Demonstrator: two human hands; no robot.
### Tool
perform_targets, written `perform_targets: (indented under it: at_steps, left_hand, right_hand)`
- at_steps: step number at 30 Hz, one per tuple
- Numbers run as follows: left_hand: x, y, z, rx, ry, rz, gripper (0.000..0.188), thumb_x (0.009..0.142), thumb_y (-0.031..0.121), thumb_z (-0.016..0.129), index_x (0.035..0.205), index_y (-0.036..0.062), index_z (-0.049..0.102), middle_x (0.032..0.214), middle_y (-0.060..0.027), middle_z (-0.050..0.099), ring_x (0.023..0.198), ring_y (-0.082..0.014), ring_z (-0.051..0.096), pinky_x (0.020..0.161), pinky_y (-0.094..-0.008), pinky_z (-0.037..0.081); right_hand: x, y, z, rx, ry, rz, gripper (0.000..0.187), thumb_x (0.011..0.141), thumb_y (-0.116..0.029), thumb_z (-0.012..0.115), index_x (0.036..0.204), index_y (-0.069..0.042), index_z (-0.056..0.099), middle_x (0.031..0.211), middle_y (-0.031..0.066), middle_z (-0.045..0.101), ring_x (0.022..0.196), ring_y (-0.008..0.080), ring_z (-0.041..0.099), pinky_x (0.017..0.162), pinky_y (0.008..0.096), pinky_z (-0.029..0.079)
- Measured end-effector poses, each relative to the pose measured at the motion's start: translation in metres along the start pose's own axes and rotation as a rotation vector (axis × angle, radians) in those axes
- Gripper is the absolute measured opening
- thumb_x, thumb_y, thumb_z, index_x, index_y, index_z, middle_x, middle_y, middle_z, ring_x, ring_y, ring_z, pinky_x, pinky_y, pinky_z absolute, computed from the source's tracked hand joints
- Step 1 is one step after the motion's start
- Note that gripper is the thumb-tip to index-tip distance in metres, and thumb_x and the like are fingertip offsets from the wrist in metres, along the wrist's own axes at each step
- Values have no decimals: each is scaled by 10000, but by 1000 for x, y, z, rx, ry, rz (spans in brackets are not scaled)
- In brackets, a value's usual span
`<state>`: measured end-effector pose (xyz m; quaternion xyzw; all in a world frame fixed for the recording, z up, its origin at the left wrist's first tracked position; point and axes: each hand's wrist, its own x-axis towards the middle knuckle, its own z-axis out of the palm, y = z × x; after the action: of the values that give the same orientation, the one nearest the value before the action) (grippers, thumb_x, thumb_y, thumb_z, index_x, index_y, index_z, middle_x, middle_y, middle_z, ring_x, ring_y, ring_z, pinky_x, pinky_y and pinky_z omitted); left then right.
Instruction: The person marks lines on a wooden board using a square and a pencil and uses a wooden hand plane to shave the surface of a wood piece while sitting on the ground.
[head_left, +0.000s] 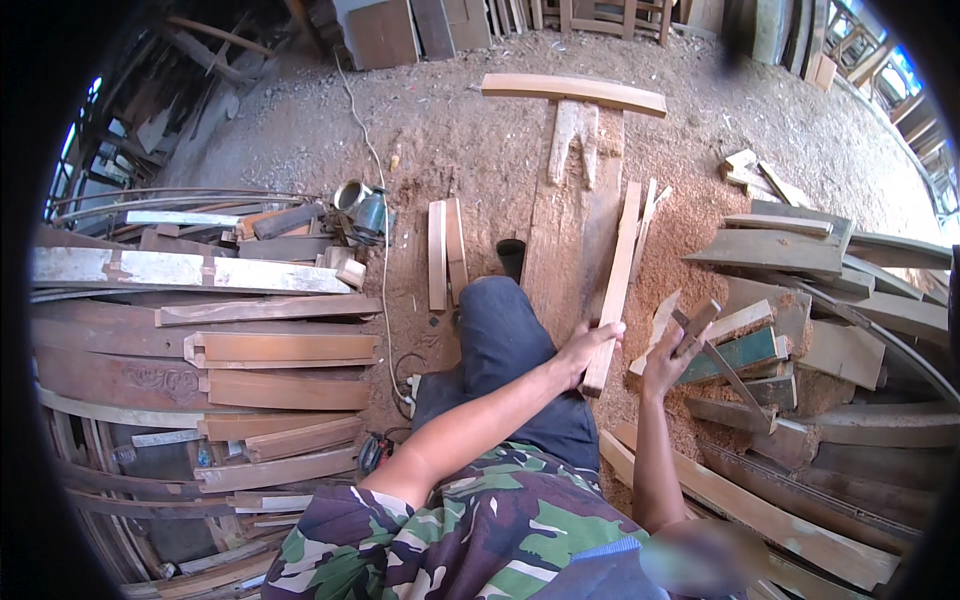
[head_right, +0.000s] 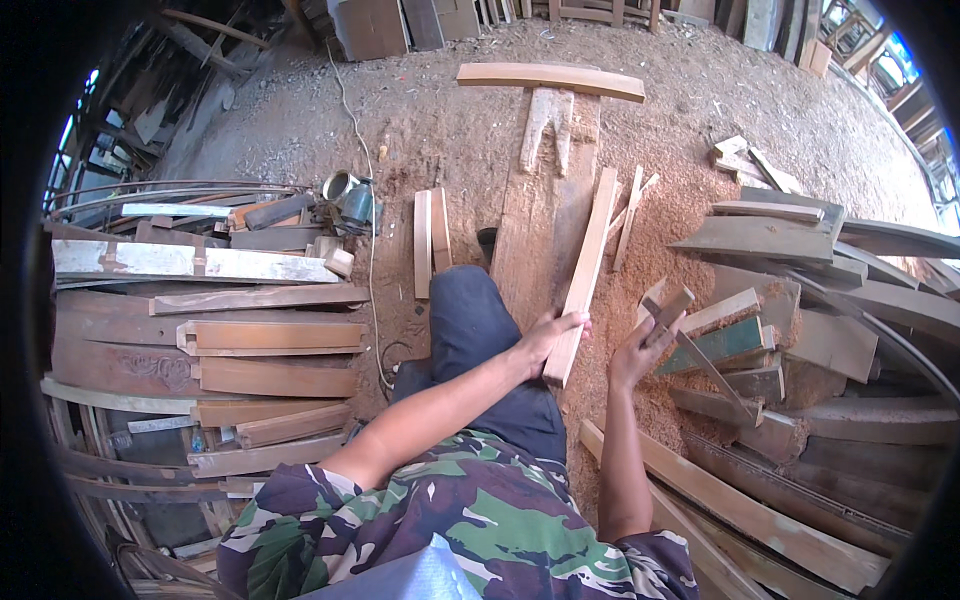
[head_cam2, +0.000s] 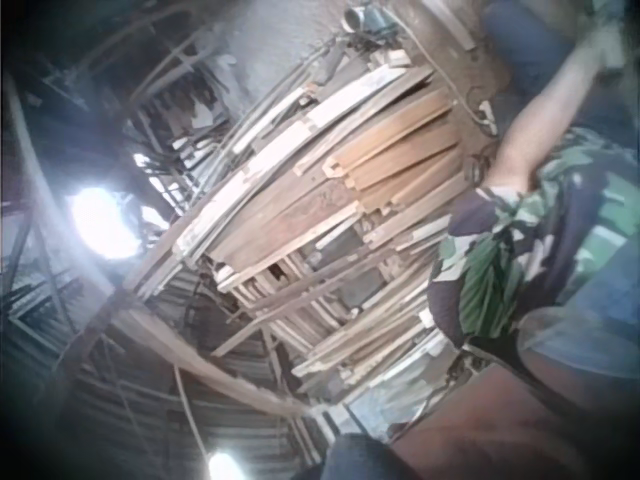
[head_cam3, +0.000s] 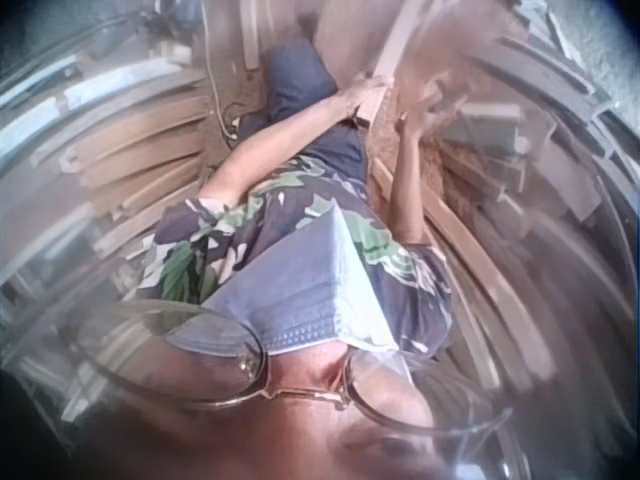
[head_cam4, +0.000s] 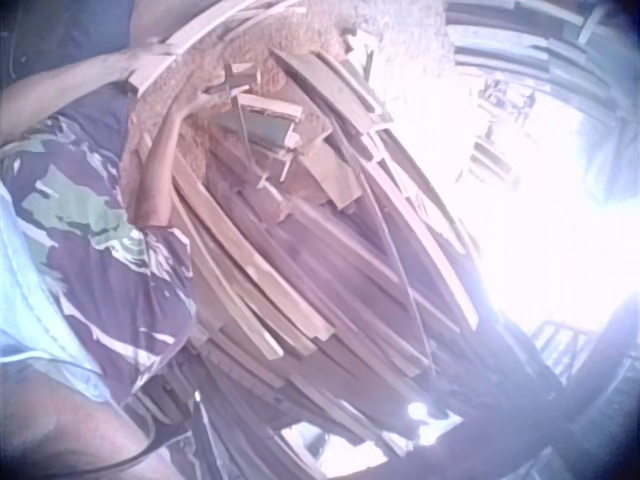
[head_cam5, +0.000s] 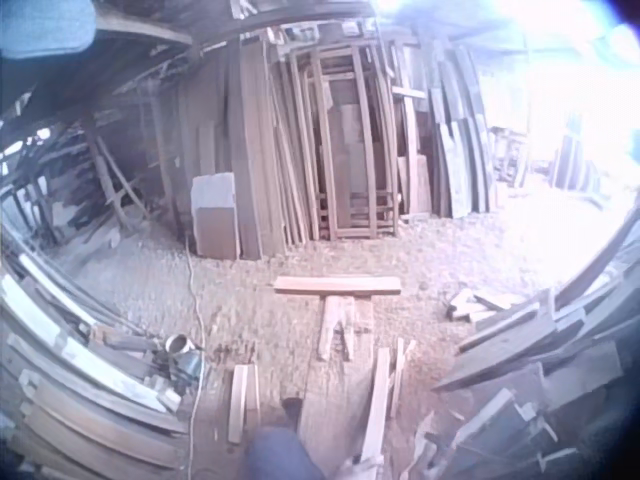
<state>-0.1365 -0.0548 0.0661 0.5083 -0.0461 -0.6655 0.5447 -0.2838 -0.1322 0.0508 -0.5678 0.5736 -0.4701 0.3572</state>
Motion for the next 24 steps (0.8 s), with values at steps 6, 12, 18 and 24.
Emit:
perform_targets:
  at_steps: [6, 12, 18, 24]
  left_hand:
    - [-17, -24, 20, 256, 62, 185, 754, 916, 333, 837, 1467, -41, 484, 1117, -86, 676, 1036, -157, 665, 963, -324, 541]
    - [-25, 7, 21, 264, 56, 328, 1015, 916, 247, 790, 1703, 36, 184, 1439, -129, 578, 1263, -189, 579, 1085, -324, 472]
    - [29, -26, -24, 1113, 598, 361, 857, 847, 249, 787, 1572, 8, 400, 1382, -203, 530, 1307, -362, 494, 1151, -454, 396]
    - [38, -7, 11, 1255, 681, 394, 894, 824, 270, 789, 1575, 49, 357, 1412, -184, 450, 1369, -417, 432, 1075, -639, 373]
  right_hand:
    - [-14, 14, -29, 86, 76, 105, 651, 1145, -278, 476, 1681, -23, 207, 1691, 234, 306, 1528, 357, 379, 1238, 448, 315]
    - [-11, 21, -35, 125, 57, 118, 660, 1144, -289, 489, 1672, -6, 212, 1683, 225, 316, 1521, 339, 385, 1245, 442, 302]
    - [1, 11, -19, 72, -27, 149, 657, 1140, -259, 477, 1695, -52, 194, 1674, 234, 336, 1496, 354, 434, 1219, 457, 360]
    - [20, -18, 17, 78, -223, 75, 663, 1120, -233, 509, 1684, -30, 227, 1714, 245, 268, 1595, 362, 267, 1289, 464, 235]
